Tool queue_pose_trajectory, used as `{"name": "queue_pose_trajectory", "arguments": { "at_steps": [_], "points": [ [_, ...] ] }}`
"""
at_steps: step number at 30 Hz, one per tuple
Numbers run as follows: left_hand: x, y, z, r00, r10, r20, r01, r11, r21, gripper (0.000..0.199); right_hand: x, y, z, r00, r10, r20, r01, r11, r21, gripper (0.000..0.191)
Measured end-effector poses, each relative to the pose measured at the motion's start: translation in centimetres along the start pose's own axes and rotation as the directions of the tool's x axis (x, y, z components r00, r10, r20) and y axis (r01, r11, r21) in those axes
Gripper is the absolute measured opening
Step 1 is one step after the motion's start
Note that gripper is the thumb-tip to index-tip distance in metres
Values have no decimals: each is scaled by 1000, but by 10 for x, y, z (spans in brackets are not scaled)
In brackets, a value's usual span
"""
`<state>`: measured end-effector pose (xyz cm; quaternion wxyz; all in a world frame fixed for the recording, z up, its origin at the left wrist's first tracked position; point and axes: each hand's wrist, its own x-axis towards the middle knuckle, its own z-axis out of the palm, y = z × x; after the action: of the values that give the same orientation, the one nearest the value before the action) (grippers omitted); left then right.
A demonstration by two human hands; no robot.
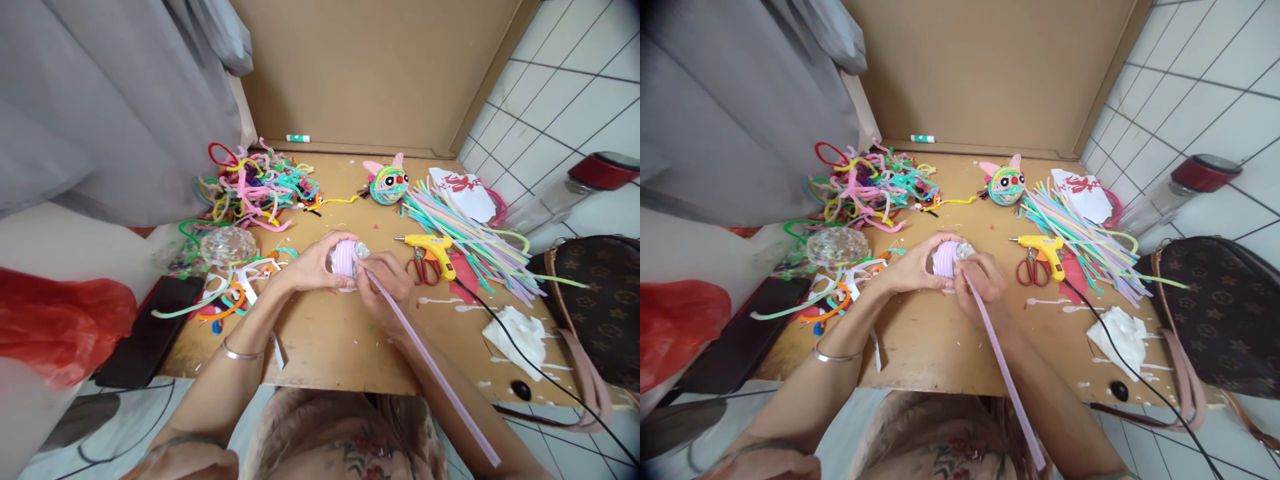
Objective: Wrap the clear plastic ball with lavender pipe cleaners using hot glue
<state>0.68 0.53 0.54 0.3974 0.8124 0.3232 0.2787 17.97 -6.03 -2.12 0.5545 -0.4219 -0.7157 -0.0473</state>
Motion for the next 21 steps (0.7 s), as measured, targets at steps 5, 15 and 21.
{"name": "queue_pose_trajectory", "arguments": {
  "at_steps": [5,15,21],
  "points": [
    [-3,-1,-3,1000,-9,24,11,997,-72,66,0,0,1,999,-48,-19,47,999,-9,19],
    [-2,3,4,995,-67,-78,59,993,-106,43,4,-6,2,992,-119,-34,117,992,-42,18],
    [-1,-1,10,990,-78,-117,59,985,-164,39,4,-8,2,989,-145,-19,142,985,-100,16]
  ]
}}
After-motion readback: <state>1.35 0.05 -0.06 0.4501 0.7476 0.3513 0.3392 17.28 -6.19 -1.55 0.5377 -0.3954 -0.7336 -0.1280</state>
